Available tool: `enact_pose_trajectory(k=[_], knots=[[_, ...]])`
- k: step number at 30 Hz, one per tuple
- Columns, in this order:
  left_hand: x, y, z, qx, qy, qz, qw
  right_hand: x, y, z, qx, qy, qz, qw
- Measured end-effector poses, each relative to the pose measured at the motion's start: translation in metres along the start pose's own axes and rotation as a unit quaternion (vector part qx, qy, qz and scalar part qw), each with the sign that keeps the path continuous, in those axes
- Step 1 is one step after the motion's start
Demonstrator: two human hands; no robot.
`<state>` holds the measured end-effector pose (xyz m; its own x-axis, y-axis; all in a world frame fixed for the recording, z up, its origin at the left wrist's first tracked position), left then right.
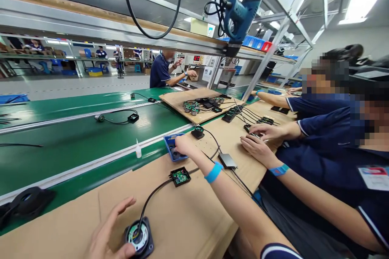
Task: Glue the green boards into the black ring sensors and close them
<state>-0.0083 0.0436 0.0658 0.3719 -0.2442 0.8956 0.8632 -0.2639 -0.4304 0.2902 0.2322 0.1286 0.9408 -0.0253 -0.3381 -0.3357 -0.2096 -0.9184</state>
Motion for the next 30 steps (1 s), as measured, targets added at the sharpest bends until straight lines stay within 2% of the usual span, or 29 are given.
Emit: enact_pose_trajectory(k=[3,7,14,17,20,23,26,27,28,30], knots=[[0.01,-0.011,0.003,0.018,0.013,0.059,0.998,0.02,0.008,-0.004,-0.019,0.027,-0.036,0.999],[0.021,-0.015,0.004,0.046,-0.008,0.102,0.994,0.03,0.021,-0.01,-0.01,0.028,-0.049,0.998],[0.041,-0.009,0.006,0.063,-0.047,0.02,0.997,0.037,0.034,-0.005,0.016,0.006,-0.036,0.999],[0.044,-0.01,0.001,0.079,-0.05,-0.002,0.996,0.035,0.032,-0.004,0.055,-0.002,-0.009,0.998],[0.046,-0.01,-0.006,0.099,-0.061,-0.04,0.992,0.029,0.026,-0.022,0.137,-0.029,0.036,0.99],[0.052,-0.004,-0.012,0.082,-0.099,-0.157,0.979,0.008,0.028,-0.066,0.207,-0.09,0.093,0.97],[0.062,0.008,-0.011,0.03,-0.133,-0.319,0.938,-0.028,0.045,-0.124,0.201,-0.195,0.144,0.949],[0.066,0.013,-0.009,0.008,-0.135,-0.363,0.922,-0.041,0.052,-0.141,0.19,-0.254,0.162,0.935],[0.07,0.016,-0.007,-0.011,-0.133,-0.395,0.909,-0.053,0.059,-0.157,0.19,-0.355,0.197,0.894],[0.075,0.02,-0.003,-0.029,-0.131,-0.428,0.894,-0.072,0.068,-0.178,0.201,-0.464,0.224,0.833]])
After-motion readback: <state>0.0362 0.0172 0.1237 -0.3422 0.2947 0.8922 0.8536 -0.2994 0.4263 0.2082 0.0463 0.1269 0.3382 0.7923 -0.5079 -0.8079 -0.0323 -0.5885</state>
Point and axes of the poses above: each hand's wrist, its own z-axis towards the middle knuckle, its own y-axis out of the palm, x = y × z, the point moved 1 cm from there along z, towards the middle knuckle, and after that the axes turned 8 degrees about -x, right-handed, at the moved point
